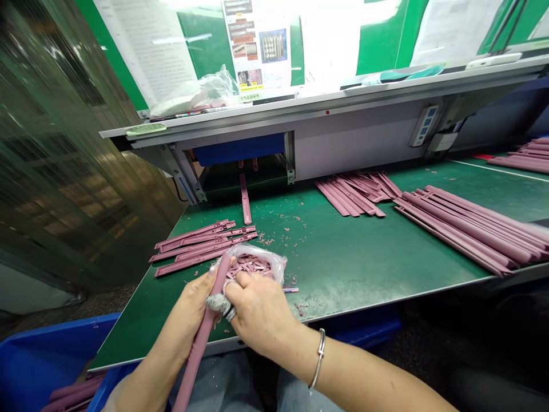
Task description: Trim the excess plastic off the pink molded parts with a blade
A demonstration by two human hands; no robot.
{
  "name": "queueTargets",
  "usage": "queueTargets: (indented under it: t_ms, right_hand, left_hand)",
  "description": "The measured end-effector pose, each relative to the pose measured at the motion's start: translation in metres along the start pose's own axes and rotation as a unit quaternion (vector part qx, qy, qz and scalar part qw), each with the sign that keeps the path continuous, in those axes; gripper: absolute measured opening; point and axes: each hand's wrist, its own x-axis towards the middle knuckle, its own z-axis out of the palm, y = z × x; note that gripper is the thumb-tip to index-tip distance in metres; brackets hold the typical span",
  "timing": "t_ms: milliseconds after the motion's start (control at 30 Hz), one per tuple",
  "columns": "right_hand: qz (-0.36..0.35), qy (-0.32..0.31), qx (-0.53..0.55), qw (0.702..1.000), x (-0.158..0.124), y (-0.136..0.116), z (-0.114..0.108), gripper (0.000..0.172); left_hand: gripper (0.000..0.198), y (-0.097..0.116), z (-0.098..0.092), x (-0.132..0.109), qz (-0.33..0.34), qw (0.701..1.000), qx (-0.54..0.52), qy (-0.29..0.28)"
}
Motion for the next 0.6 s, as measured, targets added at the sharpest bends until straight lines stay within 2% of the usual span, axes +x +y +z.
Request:
queueTargets:
  t_ms: [200, 300, 467, 600]
  right_hand:
    - [-0.091, -0.099, 0.007, 0.991, -0.021, -0.029, 0.023, 0.005]
    - [-0.112, -0.141, 0.017, 0.983, -0.031, -0.037, 0.027, 0.013]
    - [-0.059, -0.128, 0.000, 0.990, -0.037, -0.036, 0.034, 0.014]
    - [-0.039, -0.085, 0.024, 0.995, -0.036, -0.029, 0.036, 0.009]
  left_hand:
    - [0.048, 0.007, -0.011, 0.057, 0.018, 0.998, -0.029, 0.046]
    - [0.052, 0.006, -0.019, 0.078, 0.030, 0.996, -0.040, 0.069]
    - [0.048, 0.005, -0.033, 0.090, 0.062, 0.987, -0.053, 0.141]
    - [0.043, 0.015, -0.052, 0.093, 0.097, 0.970, -0.072, 0.211]
